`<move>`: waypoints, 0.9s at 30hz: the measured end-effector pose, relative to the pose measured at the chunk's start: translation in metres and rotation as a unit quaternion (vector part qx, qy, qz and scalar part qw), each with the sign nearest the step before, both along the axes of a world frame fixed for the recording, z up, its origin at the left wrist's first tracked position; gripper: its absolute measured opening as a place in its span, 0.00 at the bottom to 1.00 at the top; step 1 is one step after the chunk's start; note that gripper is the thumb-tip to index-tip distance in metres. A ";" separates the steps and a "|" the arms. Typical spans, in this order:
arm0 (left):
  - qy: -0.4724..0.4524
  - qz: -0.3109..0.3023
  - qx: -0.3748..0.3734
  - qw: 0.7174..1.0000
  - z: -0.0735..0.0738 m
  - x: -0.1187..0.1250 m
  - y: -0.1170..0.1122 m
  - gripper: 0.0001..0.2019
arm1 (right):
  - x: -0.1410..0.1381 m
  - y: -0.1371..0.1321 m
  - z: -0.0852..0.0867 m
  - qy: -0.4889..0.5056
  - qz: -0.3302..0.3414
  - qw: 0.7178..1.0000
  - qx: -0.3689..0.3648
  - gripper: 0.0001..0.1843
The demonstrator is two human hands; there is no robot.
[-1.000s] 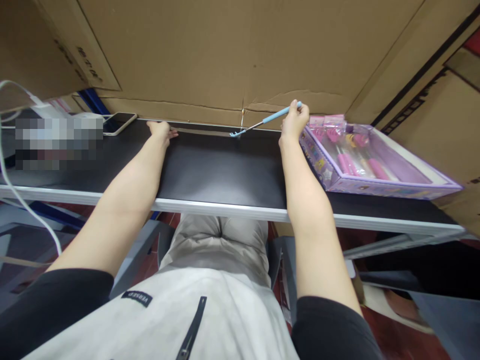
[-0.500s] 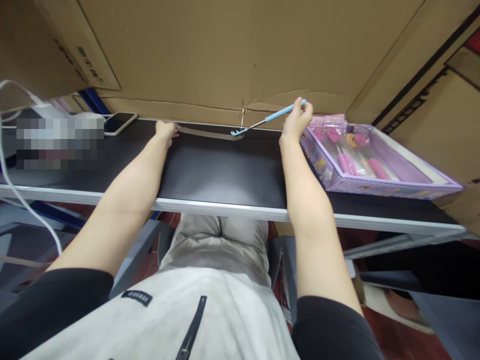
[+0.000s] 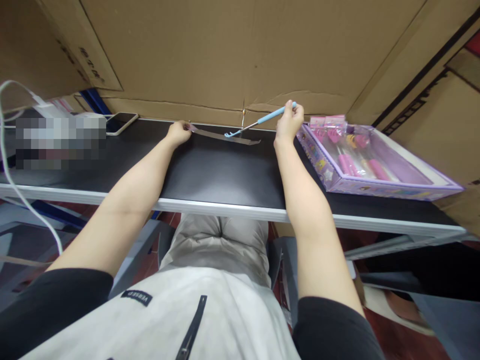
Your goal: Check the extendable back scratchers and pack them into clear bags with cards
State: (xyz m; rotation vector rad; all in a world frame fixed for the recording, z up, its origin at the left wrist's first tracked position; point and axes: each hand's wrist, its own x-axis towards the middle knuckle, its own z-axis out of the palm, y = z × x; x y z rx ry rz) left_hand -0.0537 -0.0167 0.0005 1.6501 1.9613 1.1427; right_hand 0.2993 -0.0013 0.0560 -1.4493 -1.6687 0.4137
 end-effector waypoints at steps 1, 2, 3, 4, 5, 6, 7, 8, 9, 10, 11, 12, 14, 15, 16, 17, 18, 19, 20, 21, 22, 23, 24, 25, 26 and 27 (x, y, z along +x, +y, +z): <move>0.031 -0.013 -0.013 0.999 0.000 0.001 0.000 0.17 | -0.001 0.001 -0.001 0.056 -0.037 0.997 0.025 0.27; 0.065 -0.026 -0.025 0.997 0.000 0.003 0.000 0.21 | -0.003 0.001 -0.002 0.120 -0.075 0.989 0.054 0.26; 0.101 -0.036 -0.038 0.993 0.000 0.005 -0.001 0.25 | -0.005 0.001 -0.003 0.181 -0.107 0.974 0.079 0.25; 0.137 -0.043 -0.052 0.988 0.000 0.008 -0.002 0.27 | -0.007 0.001 -0.004 0.226 -0.126 0.961 0.095 0.24; 0.169 -0.047 -0.065 0.982 0.001 0.010 -0.003 0.29 | -0.009 0.000 -0.005 0.255 -0.132 0.953 0.102 0.22; 0.196 -0.049 -0.078 0.976 0.002 0.013 -0.004 0.30 | -0.011 0.000 -0.006 0.272 -0.128 0.948 0.102 0.21; 0.216 -0.049 -0.088 0.971 0.003 0.016 -0.006 0.32 | -0.012 -0.001 -0.006 0.277 -0.121 0.948 0.099 0.21; 0.229 -0.045 -0.095 0.968 0.004 0.019 -0.008 0.33 | -0.013 -0.002 -0.006 0.274 -0.115 0.950 0.096 0.22; 0.236 -0.041 -0.097 0.966 0.005 0.021 -0.009 0.33 | -0.014 -0.004 -0.006 0.262 -0.109 0.954 0.093 0.24; 0.239 -0.038 -0.094 0.966 0.006 0.024 -0.011 0.33 | -0.015 -0.005 -0.005 0.242 -0.102 0.961 0.090 0.26; 0.239 -0.038 -0.086 0.966 0.008 0.026 -0.012 0.32 | -0.015 -0.007 -0.005 0.222 -0.097 0.966 0.087 0.27; 0.237 -0.041 -0.073 0.968 0.008 0.027 -0.013 0.31 | -0.015 -0.008 -0.004 0.204 -0.093 0.971 0.084 0.29; 0.232 -0.061 -0.048 0.970 0.008 0.030 -0.012 0.27 | -0.014 -0.009 -0.004 0.195 -0.090 0.974 0.077 0.29; 0.229 -0.077 -0.040 0.969 0.008 0.031 -0.011 0.25 | -0.013 -0.009 -0.004 0.203 -0.091 0.972 0.073 0.28; 0.228 -0.097 -0.036 0.968 0.007 0.032 -0.010 0.24 | -0.013 -0.008 -0.005 0.216 -0.091 0.970 0.071 0.28; 0.229 -0.116 -0.035 0.966 0.006 0.033 -0.008 0.24 | -0.012 -0.006 -0.005 0.230 -0.091 0.966 0.070 0.27; 0.231 -0.134 -0.038 0.963 0.005 0.034 -0.007 0.23 | -0.011 -0.004 -0.007 0.243 -0.090 0.963 0.069 0.27; 0.234 -0.149 -0.042 0.960 0.005 0.035 -0.006 0.23 | -0.010 -0.002 -0.008 0.256 -0.090 0.960 0.070 0.26; 0.240 -0.158 -0.047 0.957 0.004 0.036 -0.005 0.24 | -0.010 0.001 -0.010 0.267 -0.087 0.957 0.070 0.26; 0.248 -0.163 -0.053 0.953 0.004 0.037 -0.005 0.24 | -0.010 0.004 -0.011 0.278 -0.082 0.954 0.072 0.26; 0.259 -0.166 -0.060 0.950 0.004 0.038 -0.005 0.25 | -0.010 0.007 -0.013 0.289 -0.076 0.951 0.075 0.27; 0.273 -0.168 -0.067 0.945 0.005 0.039 -0.006 0.25 | -0.011 0.009 -0.015 0.297 -0.070 0.949 0.081 0.28; 0.289 -0.171 -0.073 0.939 0.005 0.040 -0.007 0.26 | -0.012 0.011 -0.017 0.302 -0.066 0.947 0.088 0.29; 0.303 -0.173 -0.078 0.934 0.006 0.041 -0.008 0.27 | -0.013 0.013 -0.019 0.305 -0.062 0.946 0.095 0.30; 0.313 -0.175 -0.082 0.930 0.007 0.042 -0.009 0.27 | -0.014 0.014 -0.020 0.303 -0.057 0.946 0.101 0.31; 0.320 -0.177 -0.084 0.927 0.008 0.043 -0.011 0.28 | -0.015 0.014 -0.022 0.298 -0.051 0.947 0.105 0.31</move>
